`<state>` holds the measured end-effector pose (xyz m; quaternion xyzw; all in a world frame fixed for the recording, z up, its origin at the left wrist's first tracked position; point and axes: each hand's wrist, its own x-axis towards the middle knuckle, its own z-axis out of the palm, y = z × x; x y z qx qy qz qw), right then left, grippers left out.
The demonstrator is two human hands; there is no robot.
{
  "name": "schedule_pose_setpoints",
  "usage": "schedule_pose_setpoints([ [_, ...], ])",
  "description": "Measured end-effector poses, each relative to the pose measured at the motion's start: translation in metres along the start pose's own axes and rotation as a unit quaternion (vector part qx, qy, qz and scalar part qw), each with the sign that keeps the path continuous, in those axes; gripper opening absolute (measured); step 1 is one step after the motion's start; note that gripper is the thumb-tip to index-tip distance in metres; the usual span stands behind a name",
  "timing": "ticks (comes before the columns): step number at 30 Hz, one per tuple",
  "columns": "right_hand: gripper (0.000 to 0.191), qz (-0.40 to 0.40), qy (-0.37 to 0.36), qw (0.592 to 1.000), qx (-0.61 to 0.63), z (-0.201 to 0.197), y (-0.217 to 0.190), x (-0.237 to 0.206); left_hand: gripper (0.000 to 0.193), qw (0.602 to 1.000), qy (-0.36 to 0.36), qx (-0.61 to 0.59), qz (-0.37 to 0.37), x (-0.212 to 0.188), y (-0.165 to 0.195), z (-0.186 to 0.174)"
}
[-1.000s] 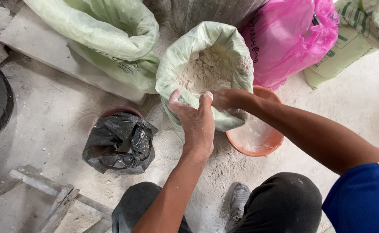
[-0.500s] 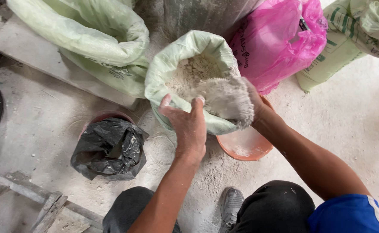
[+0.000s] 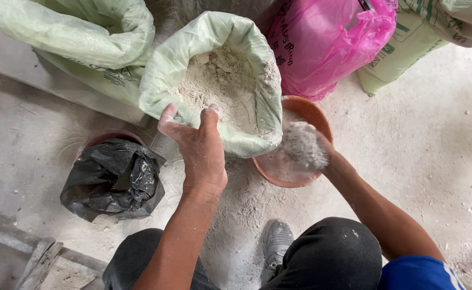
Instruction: The person handles white fiber strands in a bucket, opens a gypsum casting powder bag, and scoops powder into a bowl. They then use a paintbrush to apply a gypsum slurry onto ornate plaster molding pieces laid on a workbench, brushing along the carved surfaces.
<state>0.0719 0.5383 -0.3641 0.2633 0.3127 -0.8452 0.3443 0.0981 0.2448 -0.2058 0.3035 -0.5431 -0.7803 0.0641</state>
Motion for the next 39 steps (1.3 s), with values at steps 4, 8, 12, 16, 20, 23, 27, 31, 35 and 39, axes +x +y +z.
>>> schedule_pose_setpoints([
  [4,0.036,0.02,0.162,0.975,-0.152,-0.005,0.007,0.017,0.077,1.0,-0.006,0.0,-0.018,0.0,0.005,0.0],
  [8,0.049,-0.002,0.245,0.803,-0.544,0.008,0.002,0.018,0.078,1.0,-0.007,-0.015,-0.016,0.001,0.006,-0.001],
  [12,0.057,0.071,0.229,0.555,-0.796,0.059,-0.016,-0.002,0.081,0.999,-0.014,-0.011,-0.033,0.003,0.005,-0.005],
  [16,0.031,-0.309,0.141,0.399,-0.852,0.136,-0.041,-0.015,0.081,0.999,-0.004,0.024,-0.038,0.005,0.005,-0.008],
  [20,0.025,-0.308,-0.009,0.412,-0.857,0.215,-0.031,0.046,0.077,0.999,-0.005,0.019,0.027,0.007,0.003,-0.005],
  [23,0.076,-0.299,-0.008,0.29,-0.909,0.238,-0.013,0.112,0.079,1.0,-0.005,-0.008,0.02,0.006,0.001,-0.004],
  [27,0.071,-0.261,-0.009,0.289,-0.921,0.204,0.008,0.139,0.079,1.0,-0.009,-0.017,0.003,0.005,0.002,-0.01],
  [31,0.051,-0.106,-0.039,0.379,-0.918,0.156,0.011,0.136,0.081,1.0,-0.005,-0.002,0.005,0.004,0.008,-0.016],
  [35,0.044,-0.032,-0.117,0.389,-0.913,0.137,0.008,0.124,0.081,0.999,-0.029,-0.004,-0.035,0.0,0.014,-0.015],
  [39,0.035,0.032,-0.158,0.736,-0.658,0.134,0.009,0.111,0.082,0.999,-0.02,-0.003,-0.026,-0.002,0.017,-0.012],
])
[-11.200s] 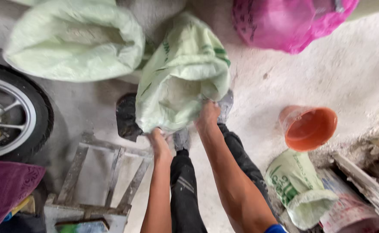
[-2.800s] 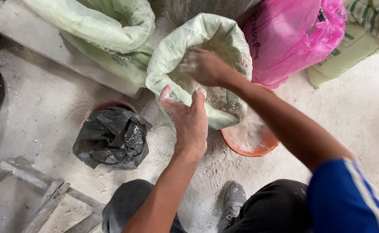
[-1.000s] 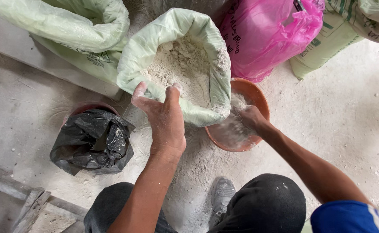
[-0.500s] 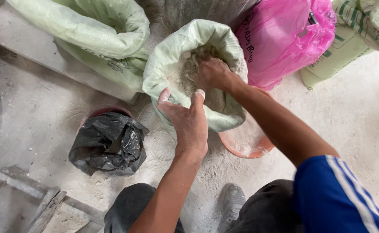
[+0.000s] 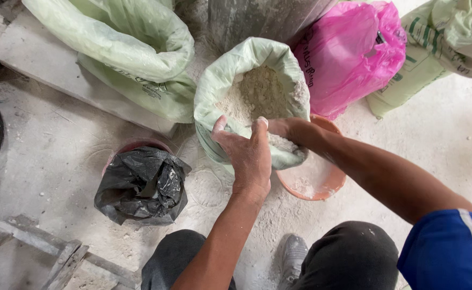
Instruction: The person handles white fiber strands in a bucket, opens a gypsum casting powder bag, and scoops powder into a bowl. They then use a paintbrush to apply a gypsum slurry onto ornate plaster molding pieces laid on a workbench, brushing along the carved surfaces.
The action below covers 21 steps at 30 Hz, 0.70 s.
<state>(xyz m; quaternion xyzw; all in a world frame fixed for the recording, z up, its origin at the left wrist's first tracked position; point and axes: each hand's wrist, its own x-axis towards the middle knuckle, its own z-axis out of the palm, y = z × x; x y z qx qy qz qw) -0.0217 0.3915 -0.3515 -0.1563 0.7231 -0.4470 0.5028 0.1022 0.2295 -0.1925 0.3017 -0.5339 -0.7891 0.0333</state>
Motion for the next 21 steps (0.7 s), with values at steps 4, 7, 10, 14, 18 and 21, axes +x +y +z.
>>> schedule_pose_setpoints([
  [4,0.023,-0.082,-0.059,0.917,0.386,0.006,-0.005,-0.012,0.081,1.0,-0.003,-0.02,-0.009,0.003,-0.001,0.005],
  [7,0.038,-0.013,-0.035,0.833,0.553,0.006,-0.014,-0.021,0.081,1.0,0.003,0.015,-0.009,0.005,-0.006,0.009],
  [10,0.046,-0.074,0.004,0.82,0.568,0.004,-0.024,-0.035,0.081,1.0,0.006,0.004,0.009,0.006,-0.013,0.014],
  [14,0.046,-0.112,0.1,0.803,0.576,0.0,-0.026,-0.071,0.079,0.998,0.02,0.03,0.05,0.008,-0.022,0.018],
  [18,0.046,-0.137,0.173,0.811,0.542,-0.006,-0.006,-0.124,0.079,0.999,0.024,0.018,0.041,0.008,-0.025,0.018],
  [21,0.047,-0.142,0.224,0.854,0.448,-0.01,0.021,-0.157,0.079,0.999,0.023,0.006,0.041,0.007,-0.023,0.017],
])
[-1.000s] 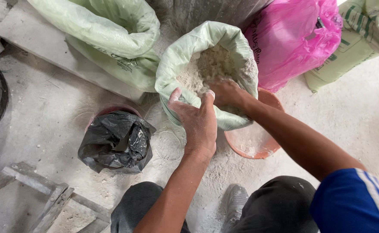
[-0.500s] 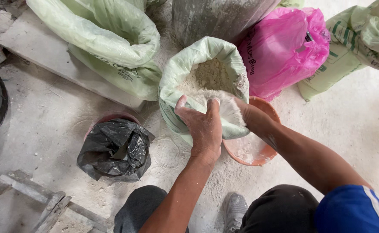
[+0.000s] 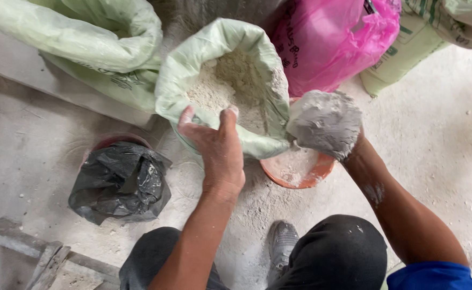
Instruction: The person handles white fiber strands in a bucket, opens a gypsum casting powder bag, and scoops powder into a bowl. They then use a paintbrush to apply a gypsum slurry onto ornate plaster molding pieces laid on a workbench, brushing along the carved surfaces.
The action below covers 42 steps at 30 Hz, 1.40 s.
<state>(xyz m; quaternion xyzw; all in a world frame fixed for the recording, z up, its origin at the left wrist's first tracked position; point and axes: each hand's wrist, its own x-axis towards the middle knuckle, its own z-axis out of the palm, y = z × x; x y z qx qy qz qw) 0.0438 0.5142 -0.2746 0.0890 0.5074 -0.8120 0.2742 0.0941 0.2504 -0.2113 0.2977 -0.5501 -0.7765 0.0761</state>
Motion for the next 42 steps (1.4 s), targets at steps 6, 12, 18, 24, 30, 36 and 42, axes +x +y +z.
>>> schedule_pose_setpoints([
  [6,0.041,0.095,0.046,0.991,0.079,-0.042,0.046,-0.006,0.082,0.999,-0.004,-0.014,-0.047,-0.003,0.008,0.002],
  [12,0.032,0.157,0.116,0.977,0.086,-0.077,0.095,0.016,0.08,0.999,0.003,-0.009,-0.053,-0.005,0.01,0.0],
  [18,0.026,0.179,0.077,0.969,-0.154,-0.095,0.091,0.025,0.079,0.998,0.01,-0.021,-0.055,-0.002,0.01,0.0],
  [24,0.031,0.22,-0.002,0.679,-0.701,-0.018,0.029,0.025,0.071,0.998,0.019,-0.04,-0.049,0.0,0.008,-0.005],
  [30,0.04,-0.041,0.08,0.58,-0.809,0.102,-0.035,0.061,0.053,0.992,0.073,-0.103,-0.016,0.012,-0.002,-0.008],
  [36,0.036,-0.15,-0.251,0.533,-0.794,0.162,0.053,0.189,0.045,0.991,0.081,-0.103,-0.031,0.017,-0.008,-0.01],
  [42,0.043,-0.029,-0.287,0.55,-0.784,0.091,0.087,0.188,0.044,0.993,0.059,-0.1,-0.006,0.02,-0.009,-0.016],
])
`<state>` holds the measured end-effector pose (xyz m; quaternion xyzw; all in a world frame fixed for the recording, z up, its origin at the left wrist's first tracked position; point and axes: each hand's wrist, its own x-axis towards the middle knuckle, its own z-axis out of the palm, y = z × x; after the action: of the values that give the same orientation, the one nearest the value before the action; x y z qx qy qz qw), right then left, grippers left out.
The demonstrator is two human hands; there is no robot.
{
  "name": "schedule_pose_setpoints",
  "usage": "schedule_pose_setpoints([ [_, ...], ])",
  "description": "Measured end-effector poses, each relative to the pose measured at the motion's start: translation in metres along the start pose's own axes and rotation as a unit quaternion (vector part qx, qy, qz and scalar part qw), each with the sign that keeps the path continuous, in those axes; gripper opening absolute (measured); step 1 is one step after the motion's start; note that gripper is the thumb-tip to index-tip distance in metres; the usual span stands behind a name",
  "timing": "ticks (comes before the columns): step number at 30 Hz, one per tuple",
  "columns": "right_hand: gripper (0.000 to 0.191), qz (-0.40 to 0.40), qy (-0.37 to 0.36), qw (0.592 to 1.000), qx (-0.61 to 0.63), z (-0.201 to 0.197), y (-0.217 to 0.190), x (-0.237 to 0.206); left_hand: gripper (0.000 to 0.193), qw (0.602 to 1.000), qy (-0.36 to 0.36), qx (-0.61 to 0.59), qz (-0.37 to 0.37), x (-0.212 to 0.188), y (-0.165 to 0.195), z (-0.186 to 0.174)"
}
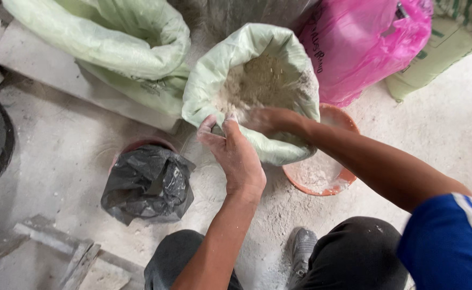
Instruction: The person handles white fiber strands in a bucket, opens a gypsum casting powder bag, and scoops powder into a bowl. They then use a paintbrush to apply a gypsum slurry onto ornate plaster molding pieces laid on a workbench, brushing along the carved surfaces.
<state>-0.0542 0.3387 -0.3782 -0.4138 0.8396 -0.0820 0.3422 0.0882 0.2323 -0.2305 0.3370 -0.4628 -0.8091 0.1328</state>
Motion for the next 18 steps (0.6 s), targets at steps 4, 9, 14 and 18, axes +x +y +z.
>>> schedule_pose_setpoints([
  [4,0.04,0.047,-0.039,0.986,0.154,0.018,0.022,-0.034,0.044,0.999,0.006,0.015,-0.028,-0.002,-0.004,0.007],
  [9,0.037,0.08,-0.049,0.784,0.614,0.02,0.02,-0.055,0.045,1.0,-0.003,-0.026,0.003,-0.007,-0.01,0.017],
  [14,0.036,0.03,0.045,0.497,0.866,0.008,0.006,-0.091,0.046,0.999,0.005,0.016,0.038,-0.007,-0.017,0.024],
  [18,0.042,-0.036,0.163,0.409,0.897,0.002,0.012,-0.123,0.047,0.999,0.004,0.023,0.043,-0.008,-0.021,0.028],
])
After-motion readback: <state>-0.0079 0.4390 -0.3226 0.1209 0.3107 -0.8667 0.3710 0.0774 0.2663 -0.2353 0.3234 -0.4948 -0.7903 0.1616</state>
